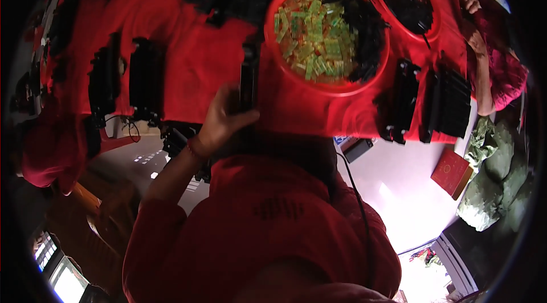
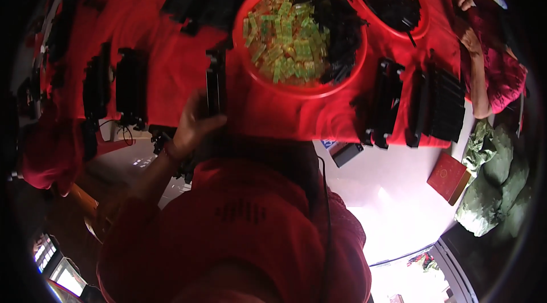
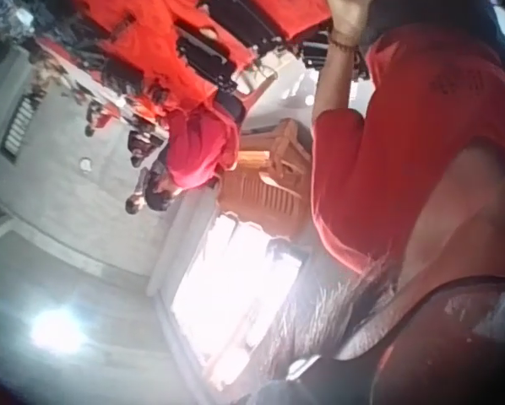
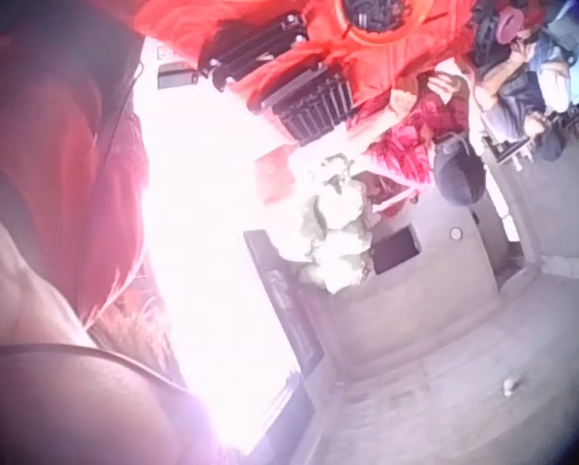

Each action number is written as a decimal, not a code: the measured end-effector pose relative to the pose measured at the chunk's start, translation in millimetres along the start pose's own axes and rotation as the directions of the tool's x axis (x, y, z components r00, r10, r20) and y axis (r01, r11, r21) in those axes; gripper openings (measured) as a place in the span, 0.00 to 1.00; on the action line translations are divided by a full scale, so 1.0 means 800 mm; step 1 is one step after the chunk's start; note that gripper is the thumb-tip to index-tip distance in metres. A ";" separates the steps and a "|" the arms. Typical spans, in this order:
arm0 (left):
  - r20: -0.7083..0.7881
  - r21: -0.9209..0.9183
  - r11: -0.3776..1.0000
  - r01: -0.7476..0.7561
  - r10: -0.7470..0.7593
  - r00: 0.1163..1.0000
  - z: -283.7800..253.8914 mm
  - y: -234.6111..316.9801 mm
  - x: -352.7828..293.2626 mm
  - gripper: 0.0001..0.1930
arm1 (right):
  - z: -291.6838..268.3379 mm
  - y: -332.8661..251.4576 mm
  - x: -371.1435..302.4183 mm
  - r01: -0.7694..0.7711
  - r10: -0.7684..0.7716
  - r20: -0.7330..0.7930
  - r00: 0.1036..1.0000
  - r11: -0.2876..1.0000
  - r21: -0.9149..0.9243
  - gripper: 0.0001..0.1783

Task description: The person assembles plastic components by taking small plastic parts from trays and inserting them into black plastic housings by hand.

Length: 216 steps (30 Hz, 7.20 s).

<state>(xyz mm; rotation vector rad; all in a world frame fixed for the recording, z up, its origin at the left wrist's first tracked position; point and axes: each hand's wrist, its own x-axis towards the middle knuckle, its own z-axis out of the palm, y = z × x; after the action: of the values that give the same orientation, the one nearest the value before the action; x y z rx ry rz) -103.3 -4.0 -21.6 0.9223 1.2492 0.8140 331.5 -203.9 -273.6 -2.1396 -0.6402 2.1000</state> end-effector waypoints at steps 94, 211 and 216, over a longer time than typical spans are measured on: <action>0.183 -0.582 0.810 0.072 0.044 0.982 0.080 -0.082 -0.069 0.27 | 0.197 -0.378 -0.234 0.386 -0.939 0.343 -0.007 -0.319 -0.866 0.09; 0.292 -0.159 0.987 -0.029 0.075 0.954 0.059 -0.031 -0.092 0.50 | 0.209 -0.357 -0.215 0.810 -0.820 -0.088 0.565 0.572 -0.128 0.09; 0.265 -0.130 0.989 -0.074 0.107 0.958 0.061 -0.034 -0.084 0.51 | 0.203 -0.370 -0.212 0.827 -0.826 0.081 0.557 0.561 0.028 0.10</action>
<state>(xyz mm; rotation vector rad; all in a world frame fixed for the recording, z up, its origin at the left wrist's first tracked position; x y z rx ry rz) -64.2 -82.1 -15.3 0.9635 0.9163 0.7954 106.8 -30.4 -23.9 -1.2722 -1.3455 1.5985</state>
